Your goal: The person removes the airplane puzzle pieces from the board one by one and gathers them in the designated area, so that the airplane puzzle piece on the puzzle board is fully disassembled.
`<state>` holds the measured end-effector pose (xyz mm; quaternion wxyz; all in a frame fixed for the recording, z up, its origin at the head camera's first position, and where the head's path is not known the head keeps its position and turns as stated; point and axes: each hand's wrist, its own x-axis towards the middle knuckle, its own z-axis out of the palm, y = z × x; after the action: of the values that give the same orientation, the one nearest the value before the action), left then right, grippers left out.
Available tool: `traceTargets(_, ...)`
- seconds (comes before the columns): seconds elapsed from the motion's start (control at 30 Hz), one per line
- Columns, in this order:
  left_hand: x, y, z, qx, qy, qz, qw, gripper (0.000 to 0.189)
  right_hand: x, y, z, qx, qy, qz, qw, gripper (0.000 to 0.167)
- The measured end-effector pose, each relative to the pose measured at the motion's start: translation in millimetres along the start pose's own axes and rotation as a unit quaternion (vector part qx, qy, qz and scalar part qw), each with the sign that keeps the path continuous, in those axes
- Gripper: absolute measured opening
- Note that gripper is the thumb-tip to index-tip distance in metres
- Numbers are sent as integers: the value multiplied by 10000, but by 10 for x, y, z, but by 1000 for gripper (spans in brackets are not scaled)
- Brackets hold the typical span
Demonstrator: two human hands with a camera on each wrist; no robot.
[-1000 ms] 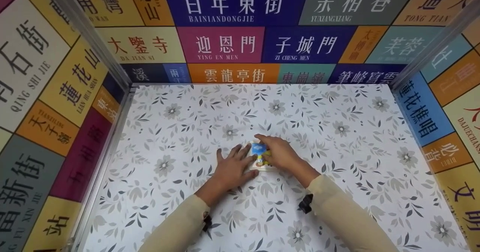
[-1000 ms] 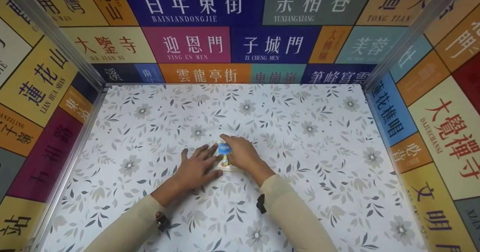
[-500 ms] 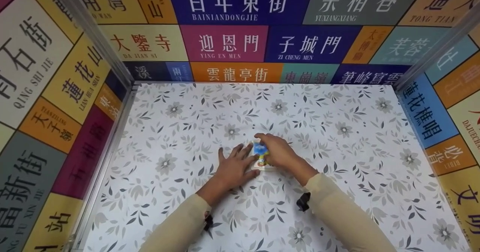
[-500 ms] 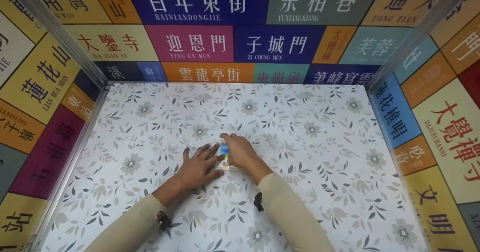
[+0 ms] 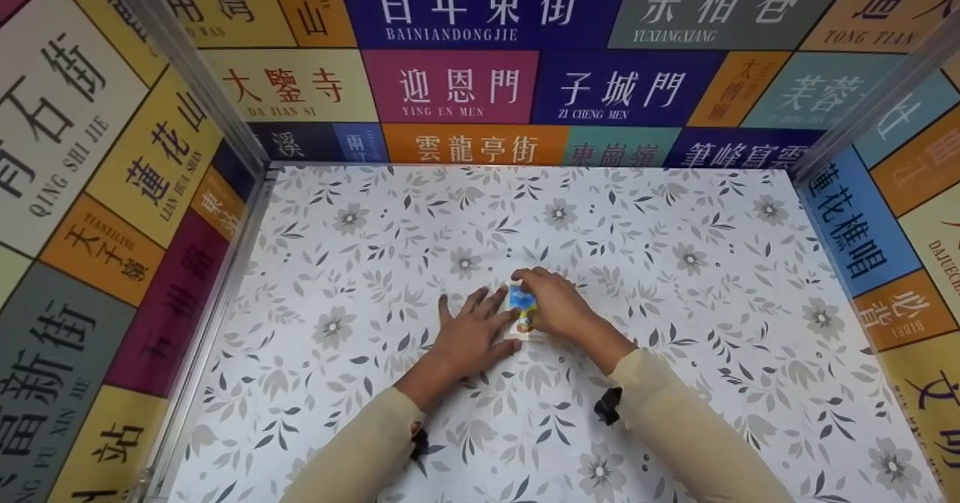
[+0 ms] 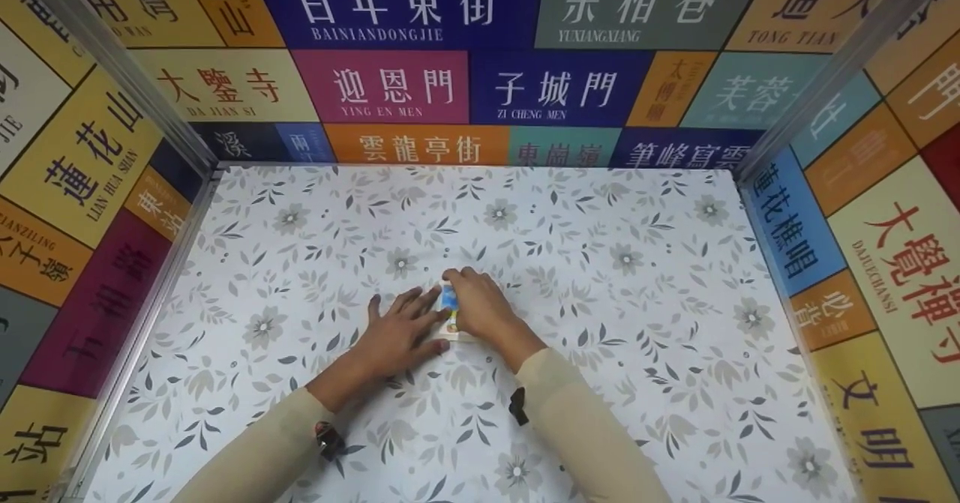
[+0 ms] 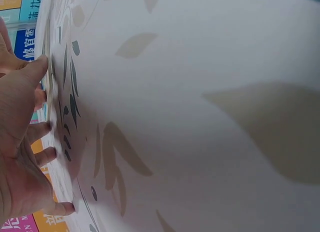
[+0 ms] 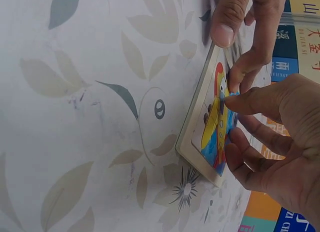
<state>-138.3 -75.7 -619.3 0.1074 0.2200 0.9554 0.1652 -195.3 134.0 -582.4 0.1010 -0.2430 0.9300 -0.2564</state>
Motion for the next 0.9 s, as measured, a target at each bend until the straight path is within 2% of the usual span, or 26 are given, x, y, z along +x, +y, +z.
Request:
traceTargets(0.27, 1, -4, 8, -1, 35, -3, 10000, 66, 18, -6, 8, -32, 18, 5, 10000, 74)
traceTargets(0.47, -14, 13, -14, -53, -6, -38, 10000, 66, 13, 14, 15, 2, 60, -90, 9999, 63)
traceTargets(0.9, -6, -1, -13, 85, 17, 18, 10000, 66, 58, 37, 16, 101, -68, -72, 9999, 55)
